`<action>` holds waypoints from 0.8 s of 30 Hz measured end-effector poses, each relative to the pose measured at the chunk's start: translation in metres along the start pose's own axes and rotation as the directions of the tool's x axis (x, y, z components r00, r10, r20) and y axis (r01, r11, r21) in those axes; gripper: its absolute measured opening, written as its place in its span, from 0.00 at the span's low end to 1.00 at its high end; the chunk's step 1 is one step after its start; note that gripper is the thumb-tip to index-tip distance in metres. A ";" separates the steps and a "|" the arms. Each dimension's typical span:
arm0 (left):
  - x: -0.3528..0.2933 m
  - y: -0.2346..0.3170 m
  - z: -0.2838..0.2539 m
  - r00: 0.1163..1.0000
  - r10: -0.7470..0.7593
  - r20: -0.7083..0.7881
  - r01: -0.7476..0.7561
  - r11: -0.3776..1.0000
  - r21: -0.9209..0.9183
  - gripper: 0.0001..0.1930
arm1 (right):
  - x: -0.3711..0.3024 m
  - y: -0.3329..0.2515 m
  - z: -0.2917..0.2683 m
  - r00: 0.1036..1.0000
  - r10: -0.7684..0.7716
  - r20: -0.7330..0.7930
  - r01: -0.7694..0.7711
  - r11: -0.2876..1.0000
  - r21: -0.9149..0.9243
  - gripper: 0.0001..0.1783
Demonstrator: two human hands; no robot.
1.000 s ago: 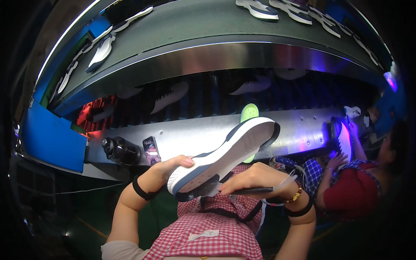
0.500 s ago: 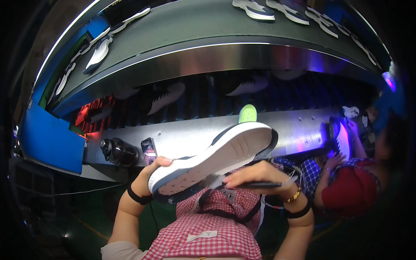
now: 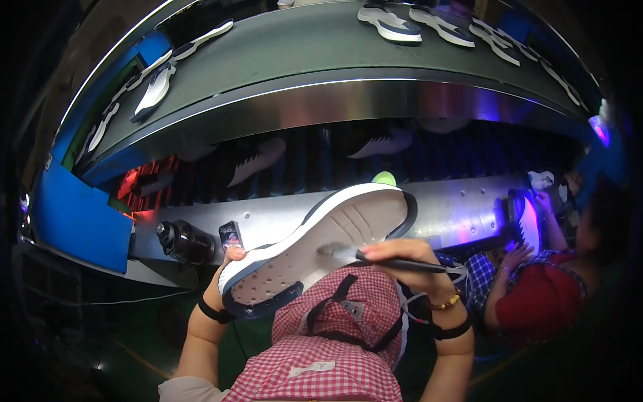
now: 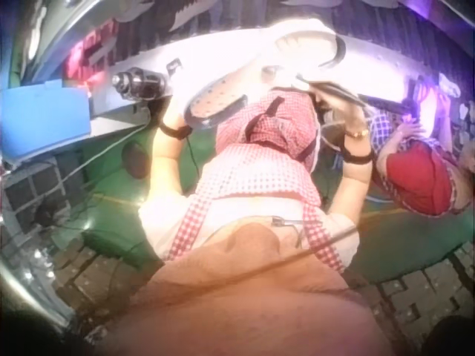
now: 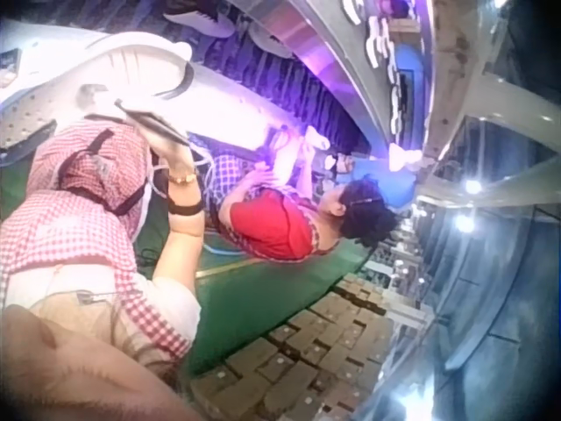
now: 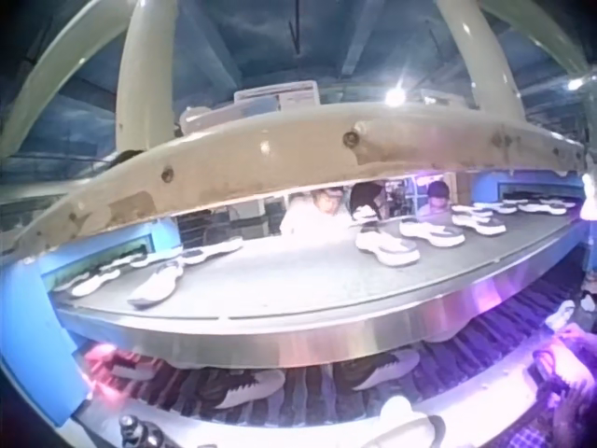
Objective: Applying adhesive to the edges and bottom surfaces of shoe soles using a handheld brush at a footwear manufacturing assembly line.
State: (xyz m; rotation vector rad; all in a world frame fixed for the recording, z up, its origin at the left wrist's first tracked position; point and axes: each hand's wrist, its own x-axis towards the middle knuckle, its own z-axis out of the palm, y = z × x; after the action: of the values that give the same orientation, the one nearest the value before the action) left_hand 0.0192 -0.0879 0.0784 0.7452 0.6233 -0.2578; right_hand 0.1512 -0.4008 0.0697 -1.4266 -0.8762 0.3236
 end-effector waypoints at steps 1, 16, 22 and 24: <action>0.000 0.001 0.000 0.999 0.001 0.054 0.002 0.999 -0.049 0.27 | 0.001 0.010 -0.001 0.997 0.070 0.015 -0.070 0.995 0.068 0.13; 0.143 -0.061 0.025 0.803 0.317 0.504 -0.153 0.928 -0.340 0.39 | 0.002 0.037 0.042 0.929 0.333 -0.162 -0.320 0.942 0.101 0.11; 0.139 -0.076 0.020 0.744 0.235 0.625 -0.134 0.970 -0.205 0.45 | 0.006 0.052 0.046 0.881 0.433 -0.188 -0.391 0.893 0.225 0.10; 0.134 -0.076 0.028 0.852 0.278 0.443 -0.194 0.955 -0.226 0.46 | 0.016 0.049 0.048 0.909 0.335 -0.247 -0.300 0.939 0.169 0.10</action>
State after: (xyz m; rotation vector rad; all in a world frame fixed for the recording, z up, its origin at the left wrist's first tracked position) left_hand 0.1043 -0.1626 -0.0296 0.5539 0.0823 -0.1443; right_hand 0.1431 -0.3469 0.0247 -1.4519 -0.3885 0.4093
